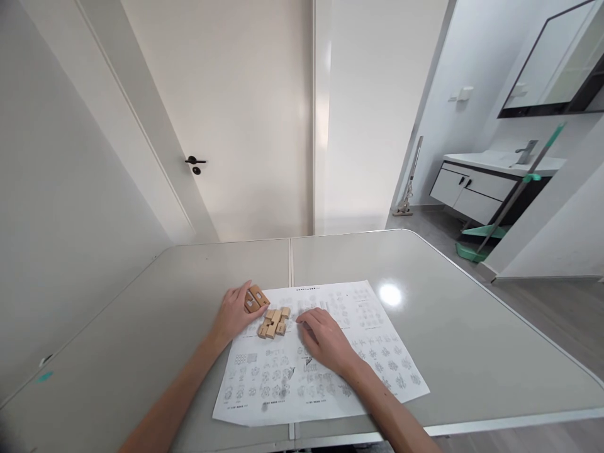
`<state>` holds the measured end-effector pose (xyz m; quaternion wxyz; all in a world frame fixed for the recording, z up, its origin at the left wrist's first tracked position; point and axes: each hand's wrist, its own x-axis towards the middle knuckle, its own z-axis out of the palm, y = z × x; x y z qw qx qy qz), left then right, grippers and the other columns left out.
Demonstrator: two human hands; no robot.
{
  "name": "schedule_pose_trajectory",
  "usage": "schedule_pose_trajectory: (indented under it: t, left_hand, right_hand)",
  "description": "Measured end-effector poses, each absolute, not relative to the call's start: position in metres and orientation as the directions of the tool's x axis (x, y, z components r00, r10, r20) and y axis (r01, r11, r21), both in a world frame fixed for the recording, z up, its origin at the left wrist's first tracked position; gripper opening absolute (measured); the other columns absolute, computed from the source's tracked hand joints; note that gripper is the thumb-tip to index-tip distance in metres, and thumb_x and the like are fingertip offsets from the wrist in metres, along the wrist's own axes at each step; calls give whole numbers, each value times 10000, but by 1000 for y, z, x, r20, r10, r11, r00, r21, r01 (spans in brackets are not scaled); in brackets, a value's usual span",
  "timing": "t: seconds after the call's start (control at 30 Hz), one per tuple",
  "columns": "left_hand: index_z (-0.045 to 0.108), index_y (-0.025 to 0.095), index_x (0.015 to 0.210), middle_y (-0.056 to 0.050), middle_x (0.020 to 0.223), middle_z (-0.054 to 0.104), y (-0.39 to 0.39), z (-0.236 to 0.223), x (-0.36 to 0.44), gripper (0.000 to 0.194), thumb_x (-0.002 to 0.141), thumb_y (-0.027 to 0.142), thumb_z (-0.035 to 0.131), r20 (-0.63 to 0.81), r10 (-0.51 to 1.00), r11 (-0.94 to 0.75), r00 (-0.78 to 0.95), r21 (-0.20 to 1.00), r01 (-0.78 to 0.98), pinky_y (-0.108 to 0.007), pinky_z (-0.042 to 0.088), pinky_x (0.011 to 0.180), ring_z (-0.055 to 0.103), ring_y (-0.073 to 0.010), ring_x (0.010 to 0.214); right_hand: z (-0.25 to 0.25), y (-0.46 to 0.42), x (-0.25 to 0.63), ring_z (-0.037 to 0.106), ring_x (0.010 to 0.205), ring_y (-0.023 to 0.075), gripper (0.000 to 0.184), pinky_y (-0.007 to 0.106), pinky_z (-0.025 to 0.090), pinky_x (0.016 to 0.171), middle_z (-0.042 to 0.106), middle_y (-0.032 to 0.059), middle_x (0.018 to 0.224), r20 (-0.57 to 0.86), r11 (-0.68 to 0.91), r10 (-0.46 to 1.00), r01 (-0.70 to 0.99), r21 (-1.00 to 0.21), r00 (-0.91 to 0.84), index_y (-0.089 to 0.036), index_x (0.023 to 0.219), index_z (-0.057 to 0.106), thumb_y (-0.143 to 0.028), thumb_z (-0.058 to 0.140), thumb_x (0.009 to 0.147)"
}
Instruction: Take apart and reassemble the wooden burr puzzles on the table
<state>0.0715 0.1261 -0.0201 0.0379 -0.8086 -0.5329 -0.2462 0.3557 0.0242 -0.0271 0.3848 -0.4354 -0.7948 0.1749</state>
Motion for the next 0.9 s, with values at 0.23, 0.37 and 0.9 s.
schedule_pose_trajectory:
  t: [0.23, 0.37, 0.9]
  left_hand:
    - [429, 200, 1517, -136, 1217, 694, 124, -15, 71, 789, 873, 575, 689, 472, 801, -491, 369, 165, 855, -496, 518, 977, 581, -355, 1137]
    - [388, 205, 1548, -141, 1203, 687, 118, -3, 79, 824, 874, 552, 710, 528, 766, -526, 367, 186, 830, -504, 532, 964, 590, -349, 1127]
    - [28, 325, 1659, -135, 1502, 528, 67, 20, 192, 1096, 858, 650, 703, 392, 540, -839, 745, 320, 440, -534, 499, 1095, 474, -366, 1404]
  right_hand:
    - [-26, 24, 355, 632, 1008, 277, 255, 448, 518, 880, 707, 86, 1081, 463, 553, 831, 560, -618, -309, -250, 1137, 628, -121, 492, 965]
    - [-23, 24, 355, 638, 1012, 273, 185, 451, 520, 893, 708, 88, 1087, 411, 474, 880, 490, -732, -237, -248, 1106, 656, -224, 510, 996]
    - [-13, 36, 368, 734, 1009, 259, 554, 410, 591, 905, 746, 117, 1061, -132, -354, 921, -644, -678, -367, -158, 1209, 649, -647, 474, 1016]
